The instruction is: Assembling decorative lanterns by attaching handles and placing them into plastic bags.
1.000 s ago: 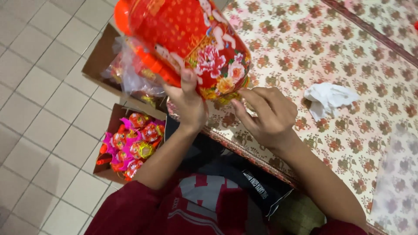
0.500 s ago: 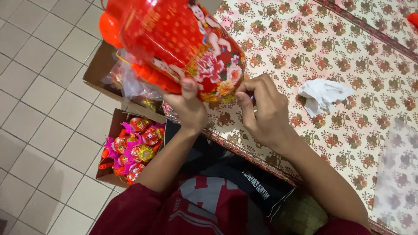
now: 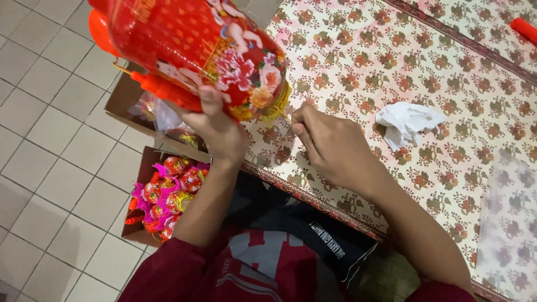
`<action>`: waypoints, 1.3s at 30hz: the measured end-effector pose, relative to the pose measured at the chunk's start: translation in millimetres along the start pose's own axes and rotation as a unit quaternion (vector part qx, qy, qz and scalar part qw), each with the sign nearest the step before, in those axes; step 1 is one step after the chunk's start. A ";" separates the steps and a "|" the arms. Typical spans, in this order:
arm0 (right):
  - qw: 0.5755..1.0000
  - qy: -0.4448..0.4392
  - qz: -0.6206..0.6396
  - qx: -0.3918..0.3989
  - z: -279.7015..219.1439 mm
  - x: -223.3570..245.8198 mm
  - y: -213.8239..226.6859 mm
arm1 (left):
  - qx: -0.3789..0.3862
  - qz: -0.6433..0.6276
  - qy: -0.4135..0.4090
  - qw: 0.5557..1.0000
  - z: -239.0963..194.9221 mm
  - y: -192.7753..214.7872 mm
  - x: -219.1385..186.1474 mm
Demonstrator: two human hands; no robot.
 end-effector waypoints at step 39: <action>0.886 0.203 -0.270 -0.316 -13.3 -0.8 8.5 | -0.047 -0.037 0.091 0.994 -9.7 -36.9 -34.7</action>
Point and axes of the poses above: each hand's wrist, its own z-axis towards the middle knuckle, its own y-axis out of the back of the hand, x = y × z, the point moved 1 cm from there along z, towards the middle knuckle, and after that the axes turned 10 degrees about y, right-handed, at the moved point
